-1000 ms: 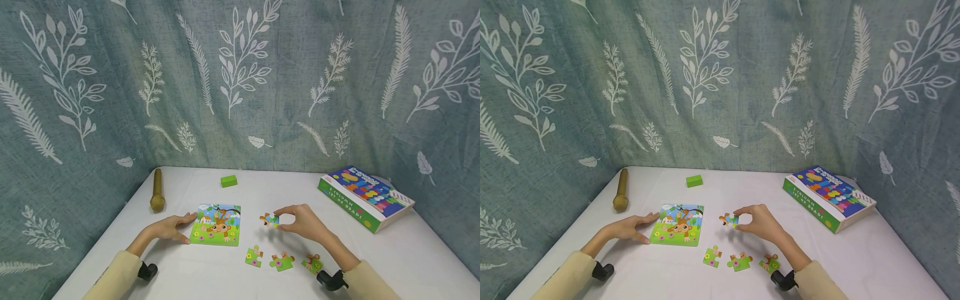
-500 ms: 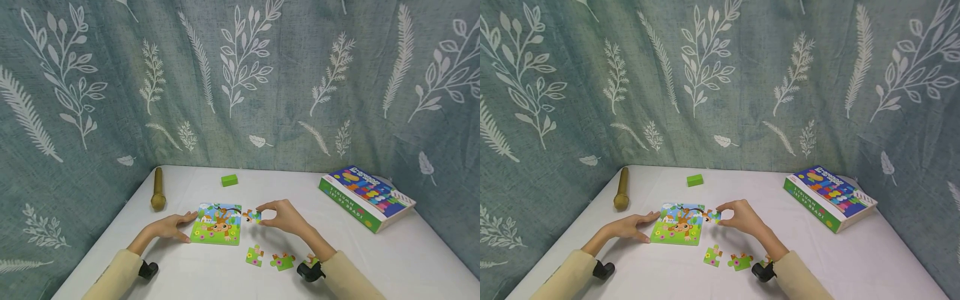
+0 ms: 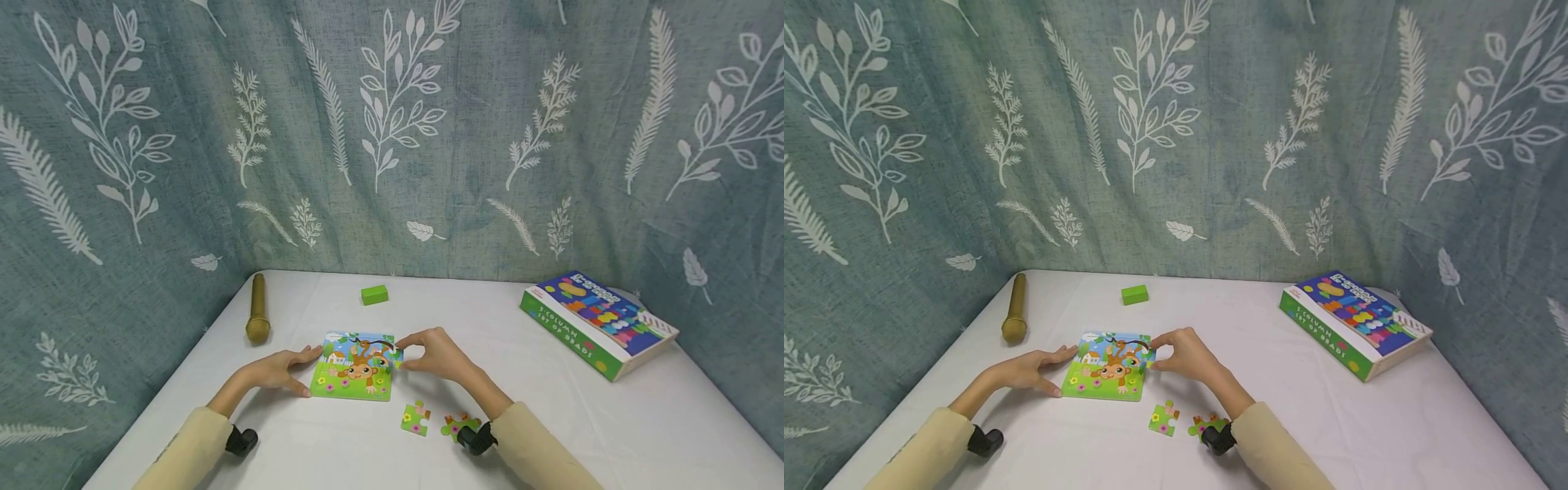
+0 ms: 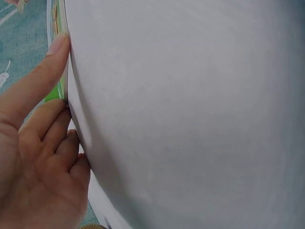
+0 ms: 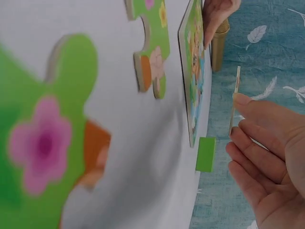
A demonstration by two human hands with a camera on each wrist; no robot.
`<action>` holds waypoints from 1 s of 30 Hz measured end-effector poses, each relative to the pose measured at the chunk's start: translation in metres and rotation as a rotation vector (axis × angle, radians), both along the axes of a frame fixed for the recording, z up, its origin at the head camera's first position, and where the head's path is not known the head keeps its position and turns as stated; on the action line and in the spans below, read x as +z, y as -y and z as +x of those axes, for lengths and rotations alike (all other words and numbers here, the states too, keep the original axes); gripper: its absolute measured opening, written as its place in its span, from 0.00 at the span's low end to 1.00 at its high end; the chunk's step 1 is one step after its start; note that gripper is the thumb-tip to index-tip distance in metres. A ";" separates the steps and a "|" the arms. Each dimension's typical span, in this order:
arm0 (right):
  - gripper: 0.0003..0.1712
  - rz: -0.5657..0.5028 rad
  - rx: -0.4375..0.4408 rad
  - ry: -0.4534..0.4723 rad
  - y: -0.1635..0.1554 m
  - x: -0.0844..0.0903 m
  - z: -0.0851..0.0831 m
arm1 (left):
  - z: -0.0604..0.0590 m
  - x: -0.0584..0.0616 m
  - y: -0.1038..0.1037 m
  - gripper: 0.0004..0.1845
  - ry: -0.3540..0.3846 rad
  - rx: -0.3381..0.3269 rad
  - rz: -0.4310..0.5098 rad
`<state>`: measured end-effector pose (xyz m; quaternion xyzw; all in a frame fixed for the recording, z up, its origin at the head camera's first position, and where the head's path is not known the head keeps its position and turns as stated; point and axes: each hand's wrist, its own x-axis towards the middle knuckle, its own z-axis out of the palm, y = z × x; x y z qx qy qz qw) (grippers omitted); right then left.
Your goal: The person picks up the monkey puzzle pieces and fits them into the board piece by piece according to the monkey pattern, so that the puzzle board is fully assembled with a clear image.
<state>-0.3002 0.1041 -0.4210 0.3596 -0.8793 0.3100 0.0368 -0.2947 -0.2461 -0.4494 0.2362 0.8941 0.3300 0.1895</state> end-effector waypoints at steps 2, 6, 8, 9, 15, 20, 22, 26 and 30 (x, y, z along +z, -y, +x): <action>0.19 0.000 0.009 0.005 0.005 -0.002 -0.003 | 0.000 0.000 0.000 0.49 -0.001 0.002 0.000; 0.18 0.009 0.009 0.019 0.014 -0.006 -0.006 | -0.001 -0.001 0.000 0.49 -0.004 0.006 -0.004; 0.19 0.022 0.009 0.017 0.018 -0.009 -0.008 | -0.001 -0.001 0.000 0.49 -0.005 0.006 -0.005; 0.19 0.027 0.006 0.023 0.020 -0.010 -0.009 | -0.001 -0.001 0.000 0.49 -0.005 0.006 -0.007; 0.19 0.045 -0.007 0.064 0.029 -0.016 -0.013 | -0.002 -0.003 0.001 0.49 -0.005 0.006 -0.012; 0.19 0.058 -0.006 0.073 0.034 -0.016 -0.016 | -0.004 -0.004 0.002 0.49 -0.010 -0.004 -0.003; 0.19 0.062 -0.007 0.073 0.035 -0.017 -0.016 | -0.004 -0.005 0.002 0.49 -0.009 -0.005 -0.003; 0.18 0.081 -0.023 0.082 0.037 -0.020 -0.017 | -0.004 -0.005 0.002 0.49 -0.002 -0.001 -0.007; 0.19 0.092 -0.040 0.097 0.038 -0.022 -0.016 | -0.004 -0.005 0.002 0.49 0.001 -0.001 -0.007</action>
